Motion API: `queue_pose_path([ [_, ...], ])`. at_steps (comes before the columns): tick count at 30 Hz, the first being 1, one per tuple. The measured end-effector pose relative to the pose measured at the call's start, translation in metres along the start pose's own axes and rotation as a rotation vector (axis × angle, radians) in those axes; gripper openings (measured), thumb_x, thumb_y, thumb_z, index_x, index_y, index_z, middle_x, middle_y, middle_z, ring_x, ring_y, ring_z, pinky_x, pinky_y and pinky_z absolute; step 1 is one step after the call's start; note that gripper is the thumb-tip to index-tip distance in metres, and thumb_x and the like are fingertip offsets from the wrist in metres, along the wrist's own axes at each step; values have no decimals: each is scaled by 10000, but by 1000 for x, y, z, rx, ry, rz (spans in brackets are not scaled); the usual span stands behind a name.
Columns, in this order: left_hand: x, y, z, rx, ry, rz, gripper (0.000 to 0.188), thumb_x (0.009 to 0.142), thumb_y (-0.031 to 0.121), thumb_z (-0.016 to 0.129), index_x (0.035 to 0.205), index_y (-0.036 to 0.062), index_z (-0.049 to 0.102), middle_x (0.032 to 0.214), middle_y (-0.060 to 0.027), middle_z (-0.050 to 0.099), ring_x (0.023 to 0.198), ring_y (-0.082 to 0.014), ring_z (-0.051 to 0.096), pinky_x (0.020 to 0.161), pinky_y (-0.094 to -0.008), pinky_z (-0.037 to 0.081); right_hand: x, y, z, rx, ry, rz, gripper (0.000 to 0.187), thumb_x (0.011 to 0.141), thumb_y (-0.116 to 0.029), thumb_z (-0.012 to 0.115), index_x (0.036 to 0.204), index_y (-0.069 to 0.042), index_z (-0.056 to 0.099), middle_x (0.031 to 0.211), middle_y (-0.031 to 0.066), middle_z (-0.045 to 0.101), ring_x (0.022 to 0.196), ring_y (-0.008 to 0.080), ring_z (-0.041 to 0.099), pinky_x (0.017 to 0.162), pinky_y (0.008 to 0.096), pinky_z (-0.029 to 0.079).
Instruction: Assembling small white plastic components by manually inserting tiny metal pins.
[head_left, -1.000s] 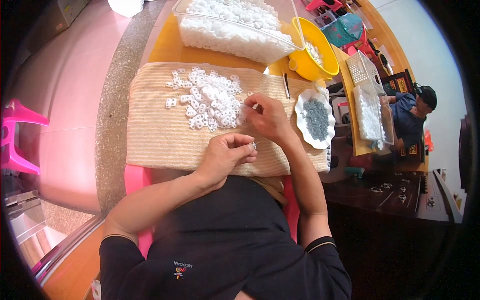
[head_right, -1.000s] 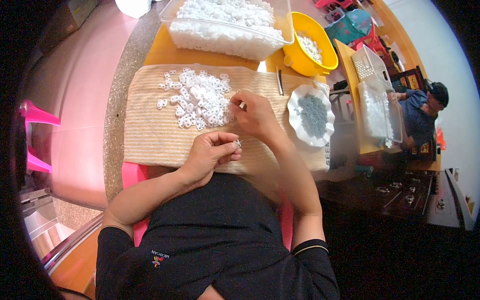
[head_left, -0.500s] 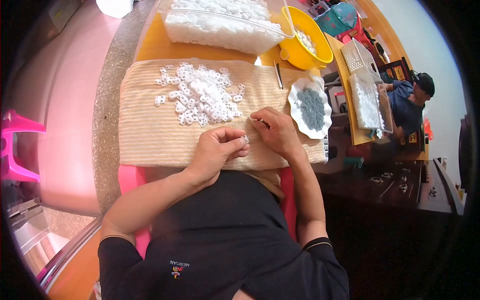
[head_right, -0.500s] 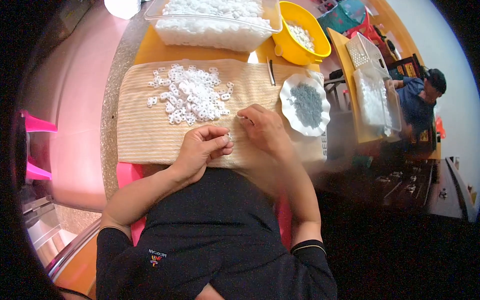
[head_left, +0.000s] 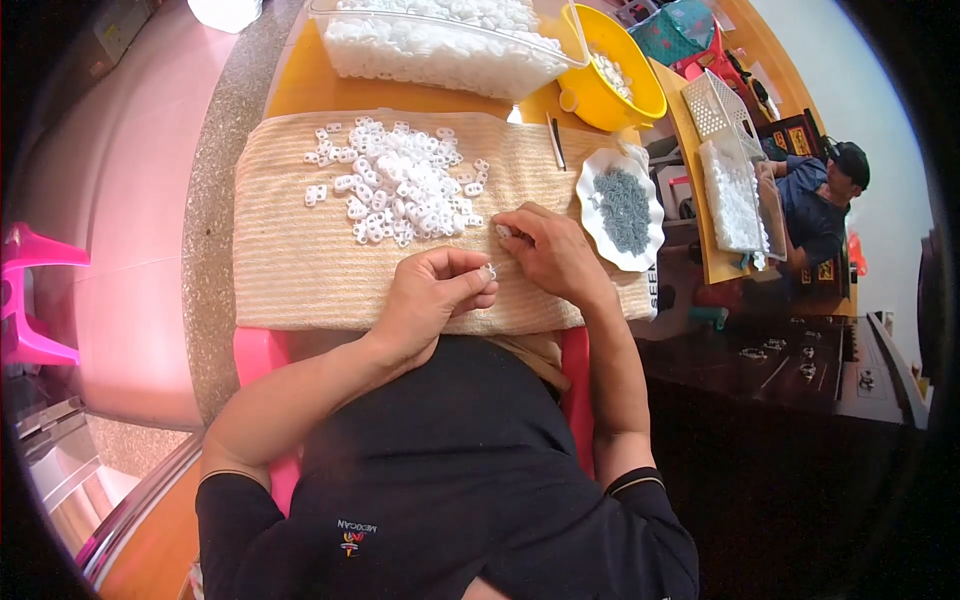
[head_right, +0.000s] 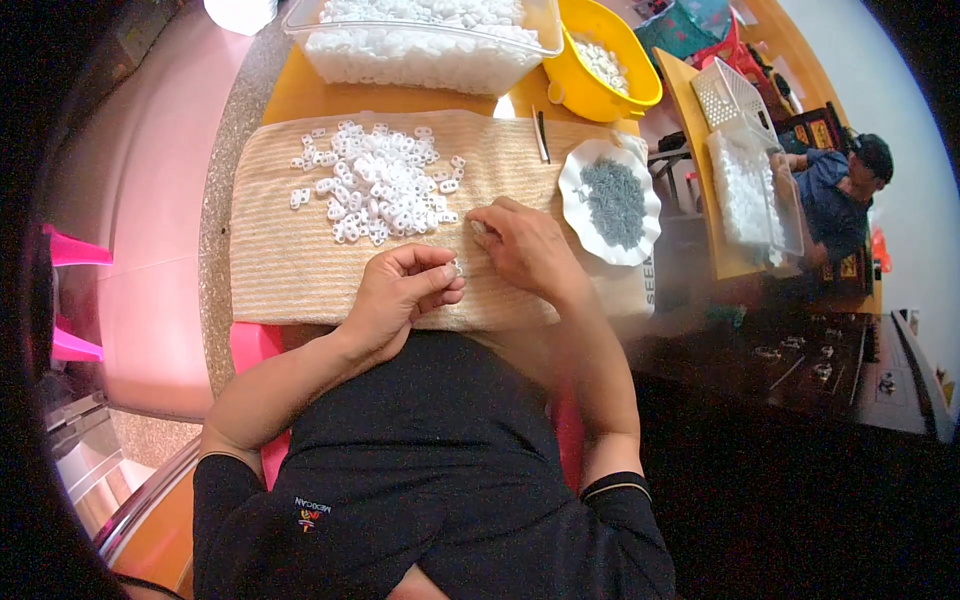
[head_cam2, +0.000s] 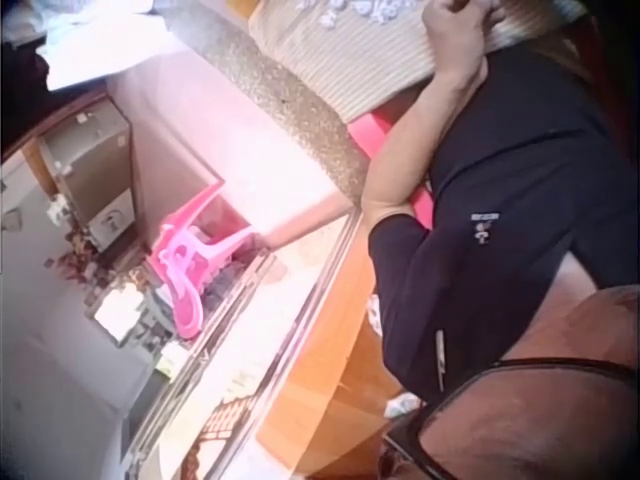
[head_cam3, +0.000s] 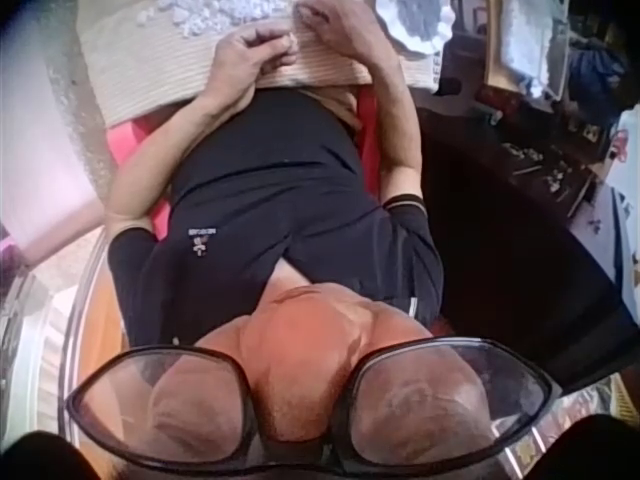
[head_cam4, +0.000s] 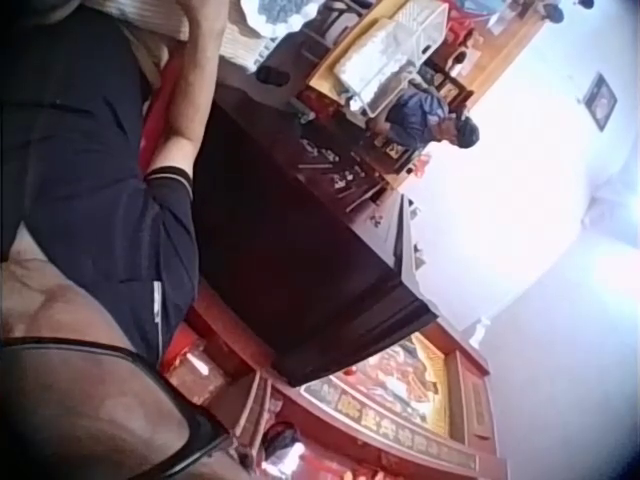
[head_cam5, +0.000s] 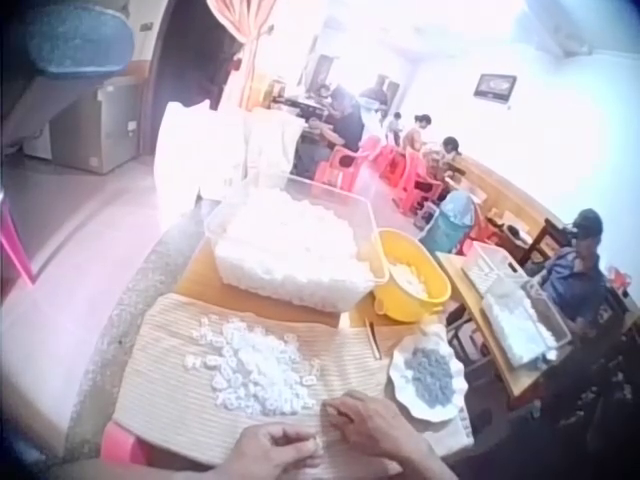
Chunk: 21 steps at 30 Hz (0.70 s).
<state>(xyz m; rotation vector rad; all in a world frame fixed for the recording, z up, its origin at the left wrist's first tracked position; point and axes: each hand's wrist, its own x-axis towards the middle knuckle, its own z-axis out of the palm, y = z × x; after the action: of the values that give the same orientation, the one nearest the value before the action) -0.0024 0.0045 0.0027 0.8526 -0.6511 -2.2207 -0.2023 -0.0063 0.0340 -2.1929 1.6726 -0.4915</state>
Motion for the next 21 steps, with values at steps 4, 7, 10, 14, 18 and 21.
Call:
queue_pose_path([
  [4, 0, 0, 0, -5, -4, 1, 137, 877, 51, 640, 1002, 4, 610, 883, -72, 653, 783, -140, 656, 748, -266, 570, -6, 6, -3, 253, -27, 114, 235, 838, -71, 659, 1067, -22, 635, 840, 65, 632, 756, 168, 611, 675, 288, 475],
  [7, 0, 0, 0, 4, 8, 8, 139, 879, 48, 637, 1007, 3, 608, 884, -75, 654, 783, -142, 657, 749, -268, 570, -15, 15, -1, 469, -81, 230, 245, 856, -85, 664, 1088, -17, 627, 894, 58, 650, 772, 127, 597, 697, 266, 478],
  [10, 0, 0, -1, 0, -1, 7, 142, 881, 46, 633, 1012, 0, 605, 884, -78, 654, 784, -145, 658, 750, -271, 571, -22, 20, 5, 725, -98, 279, 253, 865, -78, 667, 1097, 6, 614, 894, 19, 645, 770, 71, 571, 692, 230, 476],
  [14, 0, 1, -1, -17, -7, 7, 144, 883, 44, 629, 1016, -3, 602, 885, -81, 654, 785, -147, 659, 750, -270, 570, -22, 14, 4, 936, -117, 318, 277, 863, -42, 662, 1123, 20, 591, 885, 24, 637, 758, 80, 598, 684, 224, 501],
  [18, 0, 2, 1, -5, -3, -7, 147, 885, 48, 627, 1020, -5, 600, 890, -81, 655, 790, -145, 658, 756, -266, 567, -23, 16, 6, 1033, -155, 321, 287, 857, -17, 657, 1128, 38, 580, 886, 48, 642, 737, 109, 629, 673, 243, 529],
  [21, 0, 2, 0, -1, -4, -13, 149, 887, 52, 627, 1023, -2, 598, 901, -78, 655, 800, -140, 656, 760, -262, 564, -24, 18, 9, 1086, -158, 307, 290, 855, -21, 661, 1127, 39, 582, 894, 55, 648, 748, 117, 635, 683, 247, 536],
])
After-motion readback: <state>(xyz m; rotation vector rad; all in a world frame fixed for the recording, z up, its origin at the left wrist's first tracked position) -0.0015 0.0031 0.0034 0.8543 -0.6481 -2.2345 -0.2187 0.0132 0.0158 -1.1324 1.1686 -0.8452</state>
